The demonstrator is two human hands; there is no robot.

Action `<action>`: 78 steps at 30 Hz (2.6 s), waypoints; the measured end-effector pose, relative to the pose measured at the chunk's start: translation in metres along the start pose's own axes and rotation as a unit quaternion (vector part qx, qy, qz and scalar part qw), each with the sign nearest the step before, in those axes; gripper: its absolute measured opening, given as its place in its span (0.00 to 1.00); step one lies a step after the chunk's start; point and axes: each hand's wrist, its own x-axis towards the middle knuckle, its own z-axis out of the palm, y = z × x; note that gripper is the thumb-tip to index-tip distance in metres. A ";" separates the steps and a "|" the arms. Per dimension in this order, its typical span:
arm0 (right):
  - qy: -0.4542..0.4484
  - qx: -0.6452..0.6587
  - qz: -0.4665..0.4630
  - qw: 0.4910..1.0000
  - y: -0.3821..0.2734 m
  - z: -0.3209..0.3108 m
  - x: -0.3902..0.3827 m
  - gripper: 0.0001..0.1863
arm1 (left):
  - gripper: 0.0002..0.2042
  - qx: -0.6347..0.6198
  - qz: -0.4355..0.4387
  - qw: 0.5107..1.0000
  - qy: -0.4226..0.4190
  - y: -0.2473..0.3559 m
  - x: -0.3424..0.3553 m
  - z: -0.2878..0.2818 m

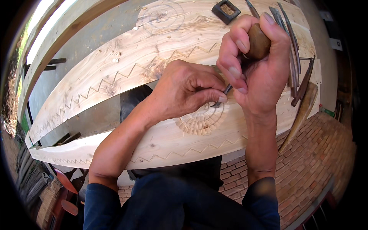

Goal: The person carves a spiral shell design into a large wooden board using a chisel and a wooden mallet. The person repeatedly strikes the chisel to deepen the grooves of the spiral pattern and refine the edges of the design.

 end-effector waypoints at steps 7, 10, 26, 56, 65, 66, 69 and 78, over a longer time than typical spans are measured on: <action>-0.007 0.024 0.026 0.999 0.003 -0.001 0.003 0.28 | 0.06 -0.005 -0.019 1.000 -0.004 0.001 0.000 -0.002; -0.014 -0.006 0.059 0.998 0.007 0.002 0.012 0.28 | 0.06 -0.011 -0.045 0.999 -0.002 0.002 -0.002 -0.004; -0.018 0.042 0.081 0.996 -0.019 -0.001 0.023 0.31 | 0.10 -0.021 -0.026 0.999 0.010 0.001 0.003 -0.001; -0.099 0.012 0.117 0.988 -0.013 0.007 0.027 0.31 | 0.07 -0.001 -0.060 0.998 0.008 0.001 -0.001 -0.005; -0.089 0.024 0.140 0.986 -0.011 0.008 0.029 0.30 | 0.07 -0.003 -0.045 0.999 0.011 -0.001 -0.001 -0.006; -0.086 0.019 0.128 0.988 -0.012 0.009 0.027 0.30 | 0.07 0.001 -0.046 0.999 0.007 0.000 -0.001 -0.006; -0.079 0.016 0.122 0.989 -0.013 0.009 0.026 0.30 | 0.08 0.006 -0.046 0.999 0.001 0.000 0.000 -0.006; -0.065 -0.039 0.104 0.992 0.000 -0.002 0.026 0.30 | 0.08 -0.004 -0.046 0.999 -0.004 0.004 0.001 -0.006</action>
